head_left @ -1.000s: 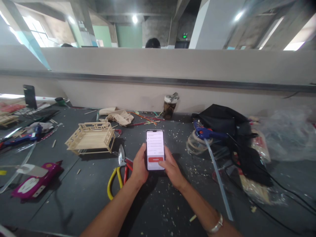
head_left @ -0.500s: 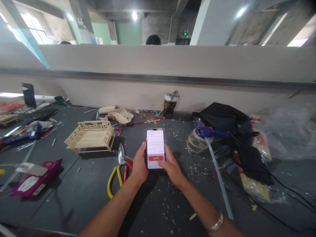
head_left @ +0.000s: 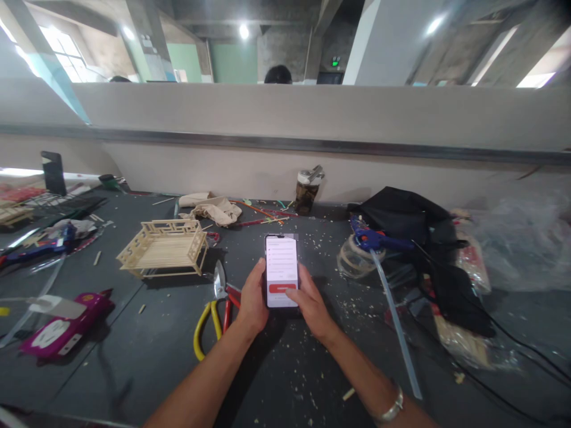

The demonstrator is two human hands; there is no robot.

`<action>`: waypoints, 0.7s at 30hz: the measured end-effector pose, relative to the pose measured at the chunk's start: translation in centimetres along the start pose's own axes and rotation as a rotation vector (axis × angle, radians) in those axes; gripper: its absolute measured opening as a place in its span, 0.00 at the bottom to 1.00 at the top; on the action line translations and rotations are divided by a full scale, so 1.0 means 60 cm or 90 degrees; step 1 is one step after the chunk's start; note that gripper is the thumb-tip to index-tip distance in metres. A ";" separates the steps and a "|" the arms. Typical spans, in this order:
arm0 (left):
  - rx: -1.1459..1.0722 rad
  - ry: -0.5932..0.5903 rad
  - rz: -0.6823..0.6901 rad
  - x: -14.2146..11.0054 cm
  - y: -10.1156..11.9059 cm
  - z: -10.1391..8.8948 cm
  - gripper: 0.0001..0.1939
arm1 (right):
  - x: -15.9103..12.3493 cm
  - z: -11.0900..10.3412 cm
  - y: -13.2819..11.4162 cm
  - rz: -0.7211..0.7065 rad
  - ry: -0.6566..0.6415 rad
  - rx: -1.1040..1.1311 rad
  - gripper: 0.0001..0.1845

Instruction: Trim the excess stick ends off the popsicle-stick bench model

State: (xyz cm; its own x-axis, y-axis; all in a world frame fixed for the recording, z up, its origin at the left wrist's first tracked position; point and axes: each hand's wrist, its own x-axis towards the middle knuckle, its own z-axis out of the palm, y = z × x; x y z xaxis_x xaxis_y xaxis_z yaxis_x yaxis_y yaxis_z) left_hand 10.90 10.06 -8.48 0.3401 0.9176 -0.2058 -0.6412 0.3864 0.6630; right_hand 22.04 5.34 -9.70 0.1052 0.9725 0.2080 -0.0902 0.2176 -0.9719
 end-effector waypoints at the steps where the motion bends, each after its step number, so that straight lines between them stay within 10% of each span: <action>1: 0.000 0.002 0.000 0.000 -0.001 0.000 0.18 | 0.000 0.001 -0.002 0.001 0.006 -0.005 0.26; 21: -0.018 0.009 -0.049 -0.013 -0.003 0.015 0.17 | 0.004 -0.012 -0.012 0.010 0.160 -0.069 0.14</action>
State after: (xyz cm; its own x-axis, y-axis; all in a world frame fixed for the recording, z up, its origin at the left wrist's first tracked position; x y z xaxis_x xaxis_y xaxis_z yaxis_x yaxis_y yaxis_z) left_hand 11.36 9.21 -7.81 0.3795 0.8864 -0.2649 -0.6326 0.4576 0.6248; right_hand 22.82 5.36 -9.01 0.3479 0.9216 0.1722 0.0113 0.1796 -0.9837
